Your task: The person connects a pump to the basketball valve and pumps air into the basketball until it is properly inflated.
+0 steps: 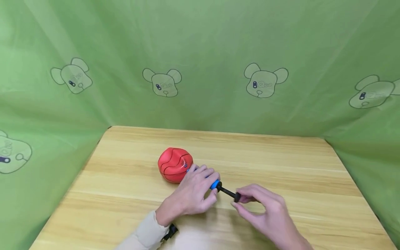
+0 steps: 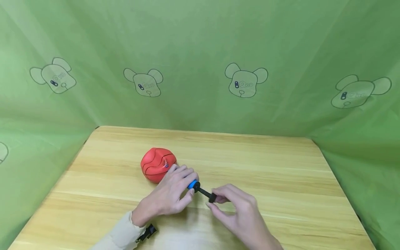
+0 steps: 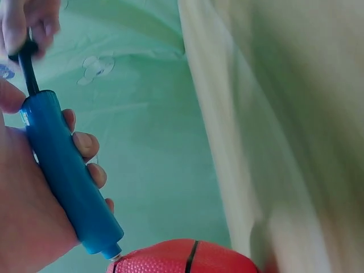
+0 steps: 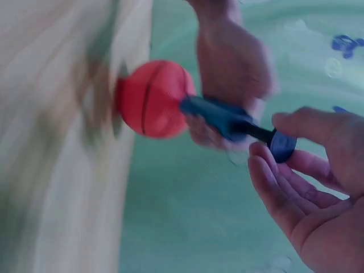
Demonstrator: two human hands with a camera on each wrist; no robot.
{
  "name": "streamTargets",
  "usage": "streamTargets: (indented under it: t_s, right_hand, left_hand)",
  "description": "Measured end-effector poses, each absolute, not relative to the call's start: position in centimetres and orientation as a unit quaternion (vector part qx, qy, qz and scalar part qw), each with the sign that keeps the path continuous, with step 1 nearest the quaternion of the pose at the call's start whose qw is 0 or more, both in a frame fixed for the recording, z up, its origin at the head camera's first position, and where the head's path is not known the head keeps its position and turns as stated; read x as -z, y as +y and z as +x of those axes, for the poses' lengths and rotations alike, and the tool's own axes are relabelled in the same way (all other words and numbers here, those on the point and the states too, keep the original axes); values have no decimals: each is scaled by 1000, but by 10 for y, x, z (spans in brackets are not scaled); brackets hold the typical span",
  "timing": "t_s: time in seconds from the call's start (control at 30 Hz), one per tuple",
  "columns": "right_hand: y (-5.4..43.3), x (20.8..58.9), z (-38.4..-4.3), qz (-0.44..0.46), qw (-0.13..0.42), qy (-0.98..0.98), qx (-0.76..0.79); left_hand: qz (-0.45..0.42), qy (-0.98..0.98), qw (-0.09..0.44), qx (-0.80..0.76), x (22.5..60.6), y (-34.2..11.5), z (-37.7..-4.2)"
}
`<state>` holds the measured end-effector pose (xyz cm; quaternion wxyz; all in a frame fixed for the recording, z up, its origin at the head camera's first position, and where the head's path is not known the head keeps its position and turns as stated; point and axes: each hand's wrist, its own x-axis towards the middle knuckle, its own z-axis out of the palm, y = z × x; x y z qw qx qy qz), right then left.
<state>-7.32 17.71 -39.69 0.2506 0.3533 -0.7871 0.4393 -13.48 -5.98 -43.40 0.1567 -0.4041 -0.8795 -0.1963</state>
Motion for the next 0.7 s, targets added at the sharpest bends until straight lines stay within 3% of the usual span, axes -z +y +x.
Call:
streamTargets:
  t_s: [0.27, 0.7]
  right_hand:
    - [200, 368, -51, 368, 306, -761, -438]
    - [159, 407, -88, 374, 261, -784, -421]
  left_hand:
    - [-400, -882, 150, 198, 430, -63, -138]
    - [-411, -878, 146, 197, 435, -59, -135]
